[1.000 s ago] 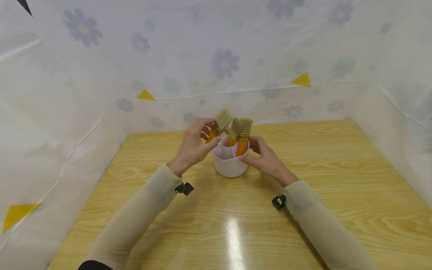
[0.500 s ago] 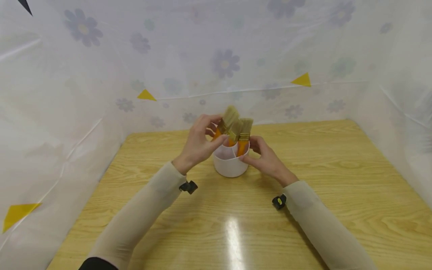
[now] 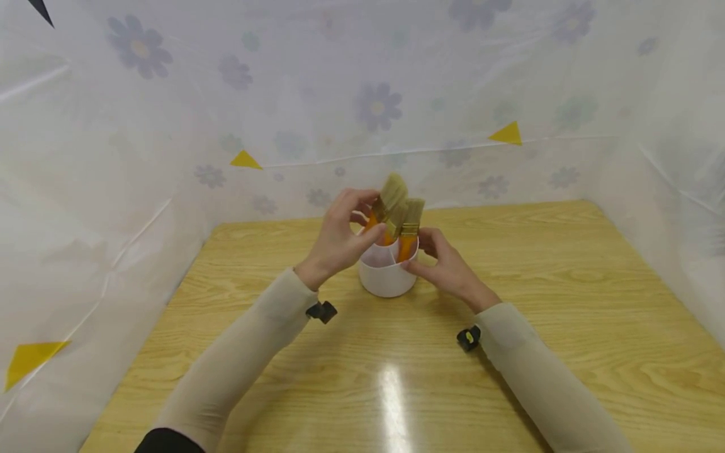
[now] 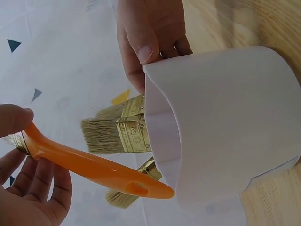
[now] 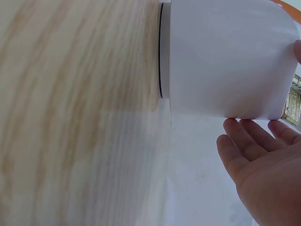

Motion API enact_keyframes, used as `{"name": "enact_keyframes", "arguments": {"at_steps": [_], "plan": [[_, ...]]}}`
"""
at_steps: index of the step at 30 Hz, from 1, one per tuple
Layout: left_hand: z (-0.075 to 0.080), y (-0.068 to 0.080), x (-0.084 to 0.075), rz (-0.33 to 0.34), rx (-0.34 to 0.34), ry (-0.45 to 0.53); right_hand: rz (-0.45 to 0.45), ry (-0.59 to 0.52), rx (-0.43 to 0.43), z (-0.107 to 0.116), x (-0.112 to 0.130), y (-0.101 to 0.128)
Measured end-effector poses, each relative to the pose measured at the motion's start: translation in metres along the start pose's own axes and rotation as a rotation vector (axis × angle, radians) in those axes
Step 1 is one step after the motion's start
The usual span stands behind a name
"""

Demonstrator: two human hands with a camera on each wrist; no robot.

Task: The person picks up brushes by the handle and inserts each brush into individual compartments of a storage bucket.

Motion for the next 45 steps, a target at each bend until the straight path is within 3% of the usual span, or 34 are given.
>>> {"name": "enact_keyframes", "arguments": {"at_steps": [16,45], "plan": [[-0.005,-0.001,0.004,-0.038,-0.05,0.057,0.012,-0.002,0.005,0.0,0.001,0.0],[-0.016,0.012,0.022,-0.016,-0.029,0.051,0.012,-0.007,-0.004,-0.001,0.002,0.0]]}}
Point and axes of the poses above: each hand's wrist, its own y-axis away from the middle knuckle, its own z-axis out of the back of the hand, x = y × z, the point moved 5 cm from there along -y, towards the middle knuckle, and after that the axes turned 8 degrees about y, right-handed, at the moved point
